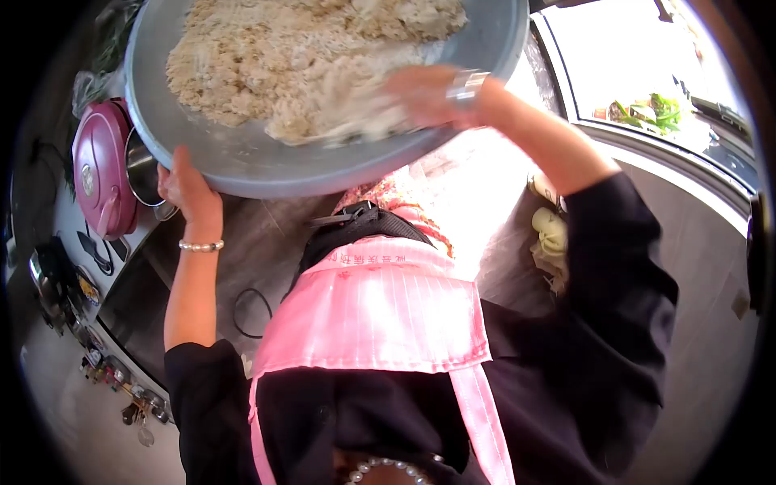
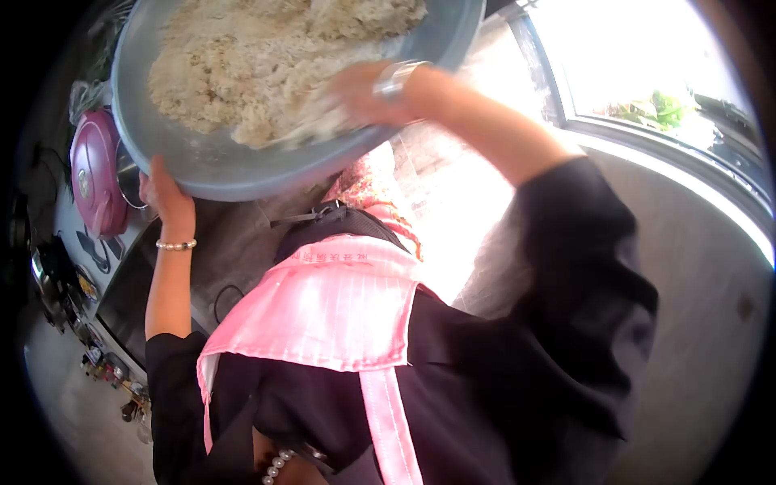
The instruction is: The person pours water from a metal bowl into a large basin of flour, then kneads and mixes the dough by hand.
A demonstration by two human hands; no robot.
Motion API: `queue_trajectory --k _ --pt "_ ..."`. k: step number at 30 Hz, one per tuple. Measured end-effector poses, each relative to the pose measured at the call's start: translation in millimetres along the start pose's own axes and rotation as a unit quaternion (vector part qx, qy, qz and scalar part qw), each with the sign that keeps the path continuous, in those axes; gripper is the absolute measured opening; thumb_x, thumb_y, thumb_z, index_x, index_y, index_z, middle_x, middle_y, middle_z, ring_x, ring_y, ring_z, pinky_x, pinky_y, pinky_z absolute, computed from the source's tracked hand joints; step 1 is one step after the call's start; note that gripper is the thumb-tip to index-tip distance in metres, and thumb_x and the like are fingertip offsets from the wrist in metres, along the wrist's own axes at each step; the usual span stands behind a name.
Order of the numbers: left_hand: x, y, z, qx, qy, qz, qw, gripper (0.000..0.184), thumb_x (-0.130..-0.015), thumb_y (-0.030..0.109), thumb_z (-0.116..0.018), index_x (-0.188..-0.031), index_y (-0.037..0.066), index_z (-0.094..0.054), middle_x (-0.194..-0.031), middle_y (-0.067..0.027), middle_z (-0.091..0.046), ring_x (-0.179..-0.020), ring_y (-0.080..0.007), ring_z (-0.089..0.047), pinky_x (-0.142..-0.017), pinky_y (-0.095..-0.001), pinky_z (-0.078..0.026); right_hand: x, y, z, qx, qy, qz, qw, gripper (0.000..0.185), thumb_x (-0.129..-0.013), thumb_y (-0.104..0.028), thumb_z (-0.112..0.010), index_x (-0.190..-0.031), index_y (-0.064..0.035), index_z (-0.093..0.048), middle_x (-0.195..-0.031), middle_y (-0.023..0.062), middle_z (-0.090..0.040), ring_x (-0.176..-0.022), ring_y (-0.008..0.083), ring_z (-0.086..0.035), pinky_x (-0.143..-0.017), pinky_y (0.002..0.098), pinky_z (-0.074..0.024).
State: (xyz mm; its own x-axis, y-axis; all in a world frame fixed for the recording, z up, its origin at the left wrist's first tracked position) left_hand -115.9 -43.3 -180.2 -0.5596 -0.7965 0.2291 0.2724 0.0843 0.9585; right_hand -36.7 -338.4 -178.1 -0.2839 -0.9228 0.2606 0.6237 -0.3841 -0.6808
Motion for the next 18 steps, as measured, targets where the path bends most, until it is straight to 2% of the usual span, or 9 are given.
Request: queue_trajectory --k 2,4,7,9,10,12,14,15,18 --pt "-5.0 -2.9 4.3 -0.021 0.009 0.0 1.0 0.018 -0.075 0.013 -0.057 -0.089 0.002 -0.059 -0.087 -0.0054 -0.058 -0.077 -0.0166 -0.053 -0.068 -0.0323 -0.044 19.2 85.2 29.7 0.16 -0.044 -0.227 0.96 0.036 -0.075 -0.005 -0.054 -0.109 -0.0139 -0.059 -0.104 0.0139 -0.06 -0.1 0.0288 -0.056 -0.086 0.037 -0.0442" --pt "-43.1 -23.0 17.8 -0.097 -0.015 -0.138 0.986 0.015 -0.075 0.008 -0.055 -0.087 0.0 -0.059 -0.082 -0.0044 -0.057 -0.074 -0.0157 -0.051 -0.067 -0.0302 -0.042 11.5 134.5 83.4 0.307 -0.039 -0.312 0.898 0.025 -0.078 -0.005 -0.051 -0.101 -0.0093 -0.059 -0.098 0.014 -0.063 -0.096 0.0283 -0.059 -0.081 0.0384 -0.047" --pt "-3.9 -1.2 -4.3 0.08 0.009 -0.008 0.997 0.014 -0.076 0.007 -0.053 -0.086 -0.002 -0.058 -0.078 -0.0026 -0.056 -0.072 -0.0136 -0.05 -0.066 -0.0275 -0.042 0.8 142.7 109.0 0.392 -0.015 -0.282 0.876 0.019 -0.08 -0.005 -0.048 -0.096 -0.0061 -0.059 -0.096 0.0152 -0.063 -0.091 0.0286 -0.061 -0.078 0.0396 -0.0488" --pt "-4.4 -4.0 -4.7 0.106 0.006 -0.001 0.994 0.014 -0.076 0.006 -0.053 -0.086 -0.002 -0.057 -0.078 -0.0023 -0.056 -0.071 -0.0122 -0.049 -0.065 -0.0268 -0.041 17.7 100.6 78.8 0.229 -0.076 -0.349 0.905 0.021 -0.082 -0.005 -0.047 -0.098 -0.0048 -0.06 -0.101 0.0112 -0.064 -0.092 0.023 -0.062 -0.075 0.0353 -0.051" --pt "-4.2 -6.1 -4.7 0.117 0.003 0.002 0.993 0.013 -0.075 0.006 -0.053 -0.086 -0.002 -0.057 -0.078 -0.0021 -0.056 -0.07 -0.0115 -0.049 -0.064 -0.0264 -0.041 24.9 97.9 40.4 0.291 -0.169 -0.311 0.889 0.018 -0.082 -0.008 -0.047 -0.094 -0.0032 -0.06 -0.101 0.0149 -0.062 -0.091 0.0231 -0.062 -0.073 0.0332 -0.0513" --pt "-2.3 -5.2 -4.2 0.138 0.016 -0.012 0.99 0.012 -0.075 0.005 -0.053 -0.084 -0.002 -0.057 -0.077 -0.0014 -0.056 -0.069 -0.0104 -0.048 -0.063 -0.0257 -0.041 6.5 13.5 4.4 0.179 -0.169 -0.216 0.945 0.021 -0.078 -0.017 -0.053 -0.088 0.0004 -0.059 -0.087 0.0174 -0.063 -0.086 0.0274 -0.062 -0.075 0.0363 -0.05" --pt "-4.1 -3.2 -3.0 0.147 0.025 -0.025 0.988 0.011 -0.075 0.004 -0.053 -0.083 -0.002 -0.056 -0.077 -0.0007 -0.055 -0.068 -0.0093 -0.047 -0.062 -0.0249 -0.04 -40.0 -31.6 -27.4 0.075 -0.053 -0.062 0.994 0.025 -0.074 -0.024 -0.057 -0.087 -0.0026 -0.052 -0.084 0.017 -0.058 -0.081 0.0305 -0.058 -0.073 0.0382 -0.0472" --pt "-5.0 -5.1 -2.6 0.144 0.027 -0.029 0.989 0.01 -0.075 0.004 -0.053 -0.083 -0.002 -0.056 -0.076 -0.0003 -0.055 -0.067 -0.0089 -0.046 -0.062 -0.0244 -0.04 -80.1 -25.0 -67.1 0.044 -0.019 -0.018 0.999 0.024 -0.082 -0.027 -0.05 -0.085 -0.003 -0.05 -0.083 0.0165 -0.056 -0.075 0.028 -0.055 -0.07 0.036 -0.0468" --pt "-10.3 -11.2 -1.0 0.14 0.021 -0.045 0.989 0.01 -0.075 0.003 -0.053 -0.083 -0.002 -0.056 -0.076 0.0002 -0.055 -0.067 -0.0078 -0.046 -0.061 -0.0229 -0.039 -178.0 -2.6 -117.9 -0.237 0.008 -0.122 0.964 0.032 -0.092 -0.033 -0.04 -0.091 -0.0035 -0.052 -0.085 0.0095 -0.059 -0.072 0.0186 -0.053 -0.068 0.0312 -0.0459"
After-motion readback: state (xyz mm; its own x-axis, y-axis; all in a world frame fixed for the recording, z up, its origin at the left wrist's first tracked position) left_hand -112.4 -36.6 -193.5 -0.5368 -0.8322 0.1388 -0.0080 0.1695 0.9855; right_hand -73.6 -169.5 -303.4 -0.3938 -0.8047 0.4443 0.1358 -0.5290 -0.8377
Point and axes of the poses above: each hand's wrist, its own x-axis away from the middle knuckle, its own z-axis out of the back of the hand, y = z × x, the point moved 10 cm from there along -x, towards the middle knuckle
